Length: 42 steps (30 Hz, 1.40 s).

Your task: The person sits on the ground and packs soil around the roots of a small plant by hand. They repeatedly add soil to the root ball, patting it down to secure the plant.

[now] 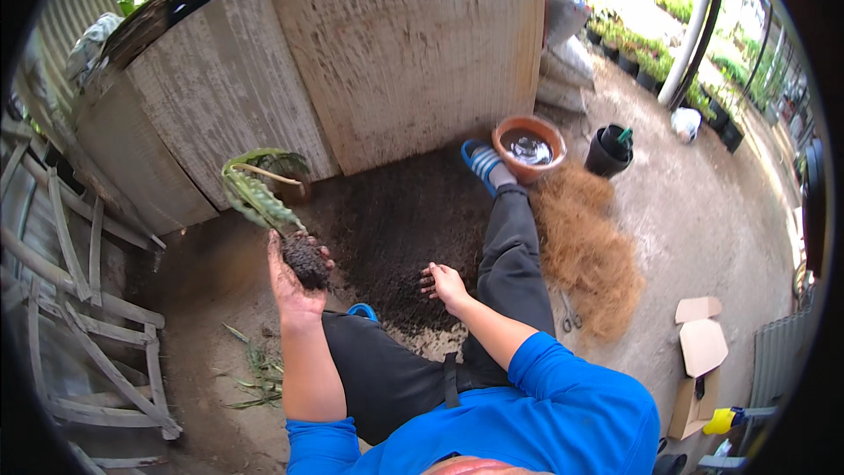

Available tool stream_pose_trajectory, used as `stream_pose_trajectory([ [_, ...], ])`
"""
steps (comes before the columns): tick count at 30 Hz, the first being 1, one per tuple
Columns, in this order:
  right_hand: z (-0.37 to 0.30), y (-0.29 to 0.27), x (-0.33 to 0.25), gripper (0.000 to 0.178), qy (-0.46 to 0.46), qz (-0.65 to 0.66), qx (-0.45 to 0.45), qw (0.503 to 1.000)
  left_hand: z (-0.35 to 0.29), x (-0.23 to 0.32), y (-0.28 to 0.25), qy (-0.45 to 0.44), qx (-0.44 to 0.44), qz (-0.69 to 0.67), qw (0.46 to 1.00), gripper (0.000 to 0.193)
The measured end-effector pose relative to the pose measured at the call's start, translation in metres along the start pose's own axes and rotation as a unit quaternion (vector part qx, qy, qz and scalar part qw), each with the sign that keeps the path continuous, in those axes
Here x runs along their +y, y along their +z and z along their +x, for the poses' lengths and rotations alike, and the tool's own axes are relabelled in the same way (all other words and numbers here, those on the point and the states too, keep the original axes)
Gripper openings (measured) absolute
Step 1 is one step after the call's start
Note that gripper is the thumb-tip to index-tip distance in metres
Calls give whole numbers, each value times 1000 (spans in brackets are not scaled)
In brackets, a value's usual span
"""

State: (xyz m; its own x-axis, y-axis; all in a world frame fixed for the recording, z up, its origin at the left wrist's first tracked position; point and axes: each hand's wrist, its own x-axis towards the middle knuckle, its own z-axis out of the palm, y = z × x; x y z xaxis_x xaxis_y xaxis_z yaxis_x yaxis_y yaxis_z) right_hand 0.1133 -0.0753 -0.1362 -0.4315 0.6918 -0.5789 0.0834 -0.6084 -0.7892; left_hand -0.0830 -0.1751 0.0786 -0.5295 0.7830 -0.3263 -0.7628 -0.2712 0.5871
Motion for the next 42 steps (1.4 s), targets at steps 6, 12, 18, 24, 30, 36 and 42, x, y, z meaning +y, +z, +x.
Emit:
stream_pose_trajectory([
  [6, -8, 1, 42, 31, 64, -56, -20, 996, -15, -3, 6, 9, -30, 15, 999, 32],
  [12, 9, 7, 23, 27, 6, -65, -5, 998, -15, -8, 6, -3, 0, 17, 1000, 31],
  [18, 29, 6, 47, 26, -26, -74, 46, 996, -3, -7, -1, -32, 3, 10, 999, 32],
  [24, 30, 4, 31, 25, -62, -263, 117, 956, -2, -5, 8, -27, 36, 15, 999, 31],
  [30, 53, 17, 25, 29, -95, -382, 93, 915, -6, 1, 13, -26, 20, -10, 999, 34],
  [36, 68, 31, 5, 39, -89, -554, 91, 823, -1, 6, 9, -1, 43, -37, 998, 38],
  [42, 88, -11, 22, 64, -23, -664, 125, 737, 4, 7, 3, -28, 42, -97, 994, 44],
])
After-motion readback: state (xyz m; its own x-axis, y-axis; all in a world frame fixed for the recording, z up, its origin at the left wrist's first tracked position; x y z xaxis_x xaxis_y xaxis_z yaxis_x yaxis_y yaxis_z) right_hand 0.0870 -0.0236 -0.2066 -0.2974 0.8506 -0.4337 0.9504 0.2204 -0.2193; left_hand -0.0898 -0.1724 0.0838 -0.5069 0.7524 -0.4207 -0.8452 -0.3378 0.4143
